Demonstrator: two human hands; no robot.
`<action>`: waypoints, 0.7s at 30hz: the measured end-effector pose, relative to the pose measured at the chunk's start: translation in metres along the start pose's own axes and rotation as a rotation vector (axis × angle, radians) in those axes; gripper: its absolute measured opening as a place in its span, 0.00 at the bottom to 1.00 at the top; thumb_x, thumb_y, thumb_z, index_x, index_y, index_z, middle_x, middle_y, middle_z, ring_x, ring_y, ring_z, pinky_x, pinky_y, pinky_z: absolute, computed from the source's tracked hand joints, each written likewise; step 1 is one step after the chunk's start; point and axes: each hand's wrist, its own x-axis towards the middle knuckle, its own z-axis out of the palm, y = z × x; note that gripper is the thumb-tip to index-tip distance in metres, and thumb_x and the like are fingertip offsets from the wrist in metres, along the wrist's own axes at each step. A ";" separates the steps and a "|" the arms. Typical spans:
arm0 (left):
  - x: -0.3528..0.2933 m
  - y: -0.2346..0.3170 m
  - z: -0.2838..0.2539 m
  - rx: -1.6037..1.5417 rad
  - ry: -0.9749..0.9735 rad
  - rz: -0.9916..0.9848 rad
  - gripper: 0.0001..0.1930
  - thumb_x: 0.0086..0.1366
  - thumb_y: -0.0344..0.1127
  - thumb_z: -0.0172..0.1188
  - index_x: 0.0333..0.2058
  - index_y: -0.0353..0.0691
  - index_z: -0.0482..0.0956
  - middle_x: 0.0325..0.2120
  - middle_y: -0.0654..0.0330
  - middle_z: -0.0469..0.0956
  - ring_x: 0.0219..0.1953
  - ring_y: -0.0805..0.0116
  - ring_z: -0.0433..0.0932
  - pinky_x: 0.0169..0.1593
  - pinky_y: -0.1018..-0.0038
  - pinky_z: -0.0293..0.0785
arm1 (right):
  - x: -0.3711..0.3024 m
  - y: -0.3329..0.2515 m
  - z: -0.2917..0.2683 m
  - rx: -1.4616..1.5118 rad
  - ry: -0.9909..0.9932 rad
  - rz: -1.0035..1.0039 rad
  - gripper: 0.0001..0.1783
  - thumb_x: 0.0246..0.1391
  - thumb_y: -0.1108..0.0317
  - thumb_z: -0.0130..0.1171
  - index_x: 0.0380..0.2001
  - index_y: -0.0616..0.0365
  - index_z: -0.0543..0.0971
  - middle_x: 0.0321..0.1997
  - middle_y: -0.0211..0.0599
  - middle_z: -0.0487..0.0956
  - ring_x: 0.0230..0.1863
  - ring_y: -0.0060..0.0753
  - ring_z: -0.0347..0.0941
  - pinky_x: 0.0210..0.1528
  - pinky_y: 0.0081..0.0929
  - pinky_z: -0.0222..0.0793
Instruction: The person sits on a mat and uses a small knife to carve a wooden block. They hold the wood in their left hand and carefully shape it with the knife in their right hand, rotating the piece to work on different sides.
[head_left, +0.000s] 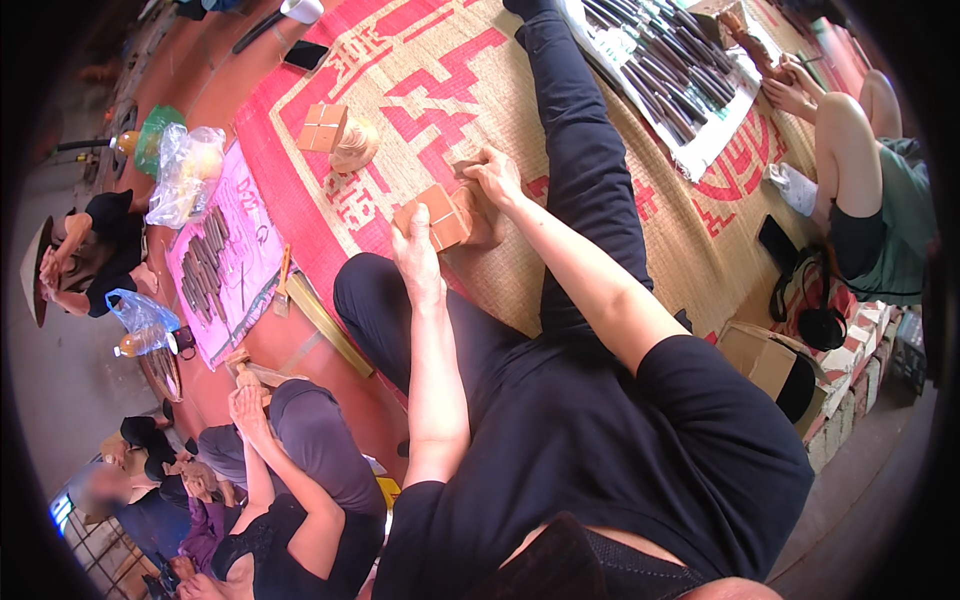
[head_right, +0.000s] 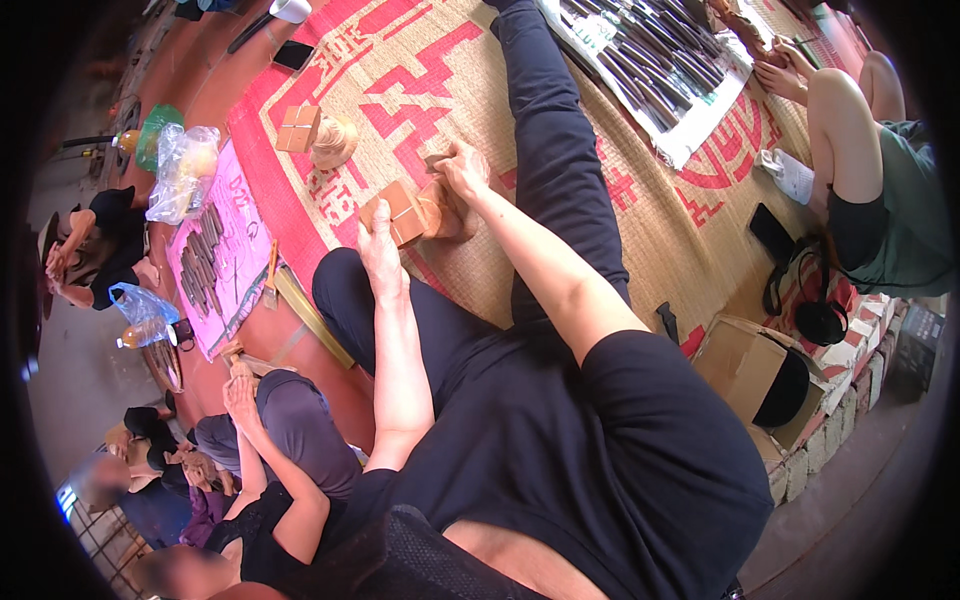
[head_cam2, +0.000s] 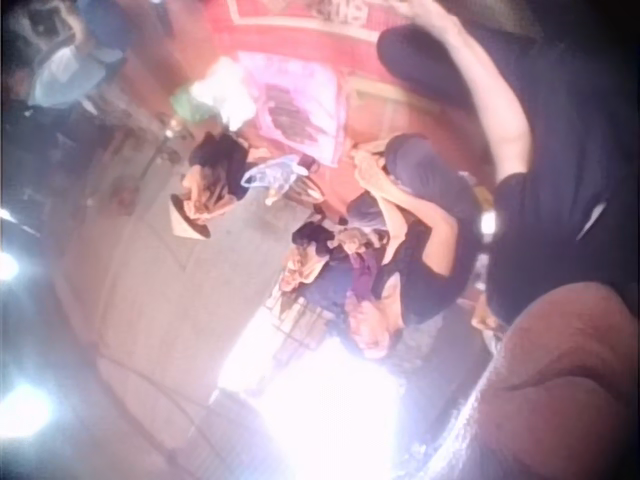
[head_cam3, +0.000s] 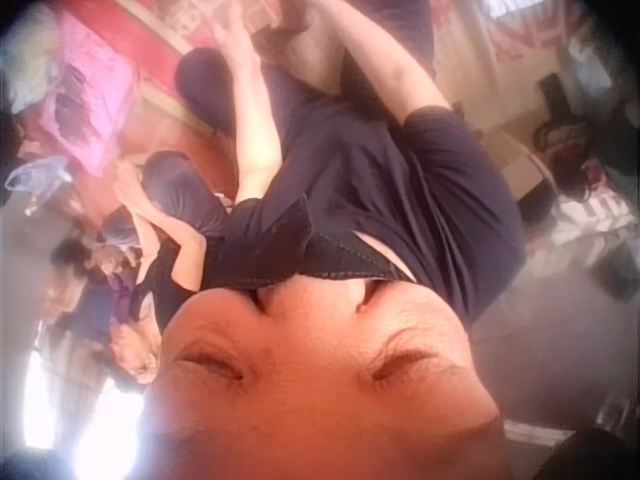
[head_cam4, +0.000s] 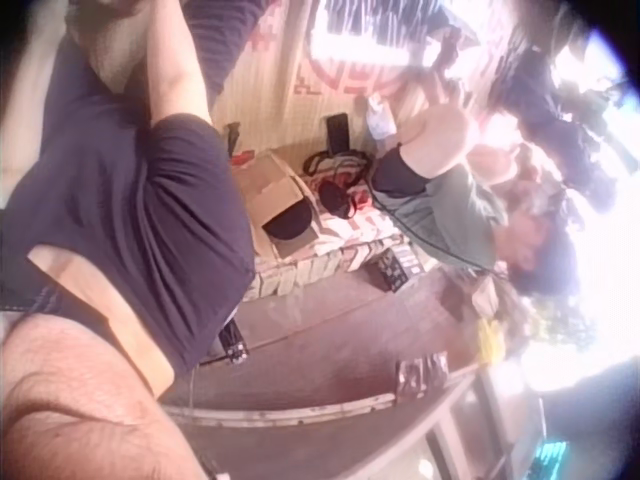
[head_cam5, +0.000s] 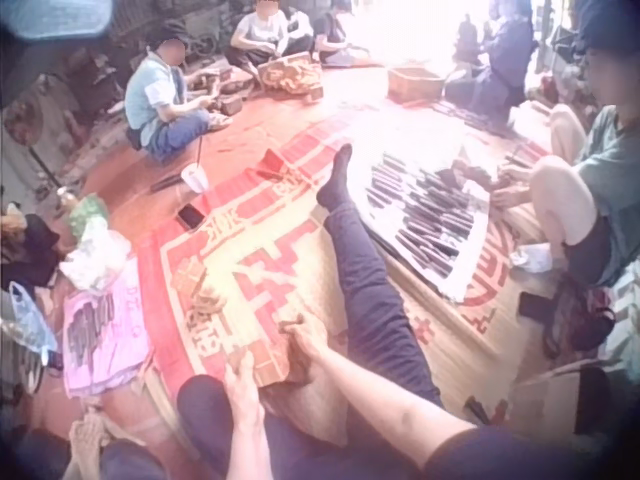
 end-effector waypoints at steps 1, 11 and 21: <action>-0.001 0.001 -0.001 0.000 0.007 -0.017 0.25 0.67 0.43 0.58 0.55 0.32 0.67 0.46 0.56 0.75 0.46 0.69 0.75 0.51 0.71 0.72 | -0.006 -0.005 -0.002 0.040 -0.008 0.014 0.13 0.44 0.62 0.65 0.28 0.59 0.78 0.30 0.44 0.81 0.35 0.42 0.77 0.39 0.35 0.70; -0.001 0.000 0.003 -0.019 0.004 0.006 0.23 0.67 0.42 0.59 0.54 0.33 0.69 0.44 0.59 0.76 0.44 0.70 0.77 0.48 0.73 0.74 | -0.015 0.004 -0.003 0.059 0.084 0.050 0.15 0.42 0.59 0.67 0.27 0.60 0.78 0.34 0.46 0.80 0.39 0.45 0.77 0.42 0.37 0.69; -0.004 0.004 0.005 -0.035 0.005 -0.002 0.22 0.67 0.41 0.58 0.54 0.35 0.69 0.46 0.59 0.75 0.47 0.71 0.75 0.51 0.72 0.72 | -0.035 0.013 -0.001 0.056 0.043 -0.202 0.11 0.40 0.68 0.67 0.25 0.61 0.76 0.29 0.44 0.80 0.32 0.41 0.77 0.37 0.33 0.71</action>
